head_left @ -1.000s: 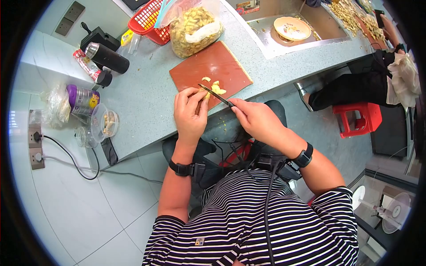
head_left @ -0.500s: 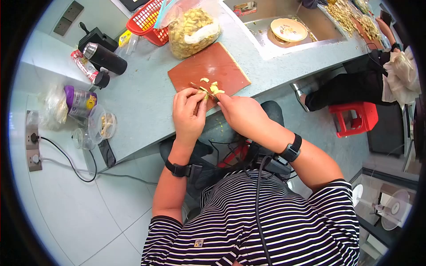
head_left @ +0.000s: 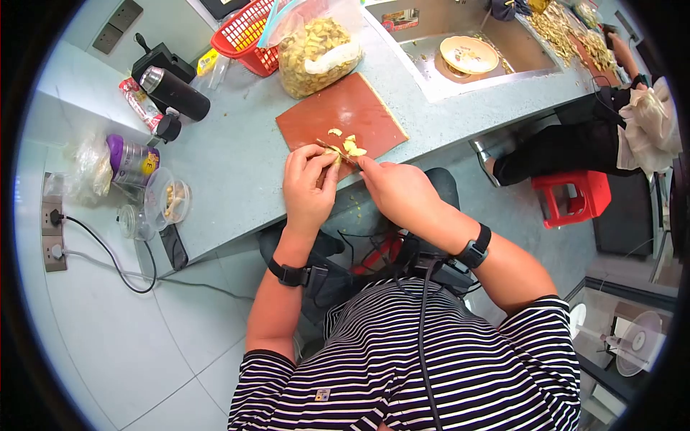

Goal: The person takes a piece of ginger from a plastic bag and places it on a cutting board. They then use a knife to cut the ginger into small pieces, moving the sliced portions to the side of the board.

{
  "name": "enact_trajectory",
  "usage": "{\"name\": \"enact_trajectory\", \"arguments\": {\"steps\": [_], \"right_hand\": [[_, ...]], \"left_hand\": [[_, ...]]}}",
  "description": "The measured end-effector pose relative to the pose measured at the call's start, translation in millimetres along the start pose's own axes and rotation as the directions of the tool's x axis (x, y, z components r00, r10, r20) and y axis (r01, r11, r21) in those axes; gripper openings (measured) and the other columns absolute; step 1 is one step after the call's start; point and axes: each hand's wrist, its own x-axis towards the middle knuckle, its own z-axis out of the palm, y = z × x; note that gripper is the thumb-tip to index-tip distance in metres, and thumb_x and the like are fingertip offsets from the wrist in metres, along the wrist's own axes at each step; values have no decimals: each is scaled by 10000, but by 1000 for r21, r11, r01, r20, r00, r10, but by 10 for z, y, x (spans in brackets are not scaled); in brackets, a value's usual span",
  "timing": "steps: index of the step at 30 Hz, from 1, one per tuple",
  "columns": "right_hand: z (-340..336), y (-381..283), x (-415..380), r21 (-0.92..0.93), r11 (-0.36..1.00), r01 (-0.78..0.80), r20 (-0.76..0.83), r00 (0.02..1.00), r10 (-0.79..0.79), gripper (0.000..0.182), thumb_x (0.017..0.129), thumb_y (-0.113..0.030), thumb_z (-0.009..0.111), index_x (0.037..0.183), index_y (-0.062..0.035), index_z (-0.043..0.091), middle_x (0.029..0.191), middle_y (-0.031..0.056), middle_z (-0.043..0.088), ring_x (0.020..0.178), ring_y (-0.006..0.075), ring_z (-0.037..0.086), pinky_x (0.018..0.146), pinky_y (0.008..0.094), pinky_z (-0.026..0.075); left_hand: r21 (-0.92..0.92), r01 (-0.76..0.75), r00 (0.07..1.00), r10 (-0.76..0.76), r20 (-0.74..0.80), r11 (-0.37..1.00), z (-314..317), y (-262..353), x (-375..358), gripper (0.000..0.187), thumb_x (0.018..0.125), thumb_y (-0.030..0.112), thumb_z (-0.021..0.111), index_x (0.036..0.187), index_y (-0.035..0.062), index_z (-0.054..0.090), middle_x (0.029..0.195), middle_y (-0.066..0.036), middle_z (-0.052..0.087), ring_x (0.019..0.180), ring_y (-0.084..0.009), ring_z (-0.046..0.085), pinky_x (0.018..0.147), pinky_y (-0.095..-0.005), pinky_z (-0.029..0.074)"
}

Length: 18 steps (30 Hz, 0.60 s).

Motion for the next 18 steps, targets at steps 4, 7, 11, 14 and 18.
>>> {"name": "enact_trajectory", "arguments": {"steps": [4, 7, 11, 14, 18], "right_hand": [[17, -11, -3, -22, 1000, -18, 1, 1000, 18, 261, 1142, -223, 621, 1312, -26, 640, 820, 172, 757, 750, 406, 776, 651, 546, 605], [-30, 11, -33, 3, 1000, -4, 17, 1000, 4, 246, 1142, -225, 620, 1286, -27, 644, 820, 176, 761, 746, 410, 775, 655, 547, 608], [-70, -1, -124, -9, 1000, -17, 25, 1000, 17, 239, 1142, -226, 619, 1265, -23, 647, 818, 181, 764, 751, 412, 778, 659, 550, 609], [-25, -30, -109, -15, 1000, -15, 12, 1000, 16, 231, 1139, -226, 619, 1244, -22, 651, 820, 182, 767, 754, 409, 780, 661, 548, 610], [-42, -31, -38, -37, 999, -19, 57, 998, 21, 230, 1135, -227, 619, 1232, -22, 654, 830, 179, 773, 763, 404, 785, 670, 541, 617]], "left_hand": [[34, -31, 1000, 31, -3, 999, -10, 7, 8, 192, 956, -25, 862, 1136, 16, 808, 1227, -101, 714, 1104, -272, 710, 888, -365, 606], [-20, 36, 999, -35, 23, 999, -33, 20, -1, 186, 962, -27, 855, 1137, 13, 807, 1241, -106, 710, 1095, -263, 720, 886, -355, 613], [-31, 52, 999, -52, 2, 998, 13, 21, -38, 185, 960, -32, 854, 1134, 9, 806, 1247, -107, 708, 1100, -255, 722, 884, -351, 615], [-16, 15, 1000, -15, 3, 1000, 2, 19, -36, 185, 953, -40, 854, 1124, 6, 803, 1240, -107, 710, 1098, -259, 724, 887, -355, 618], [17, -53, 998, 53, 19, 998, -20, 50, 30, 199, 929, -32, 860, 1110, 17, 795, 1200, -109, 722, 1098, -305, 720, 914, -405, 610]]}}
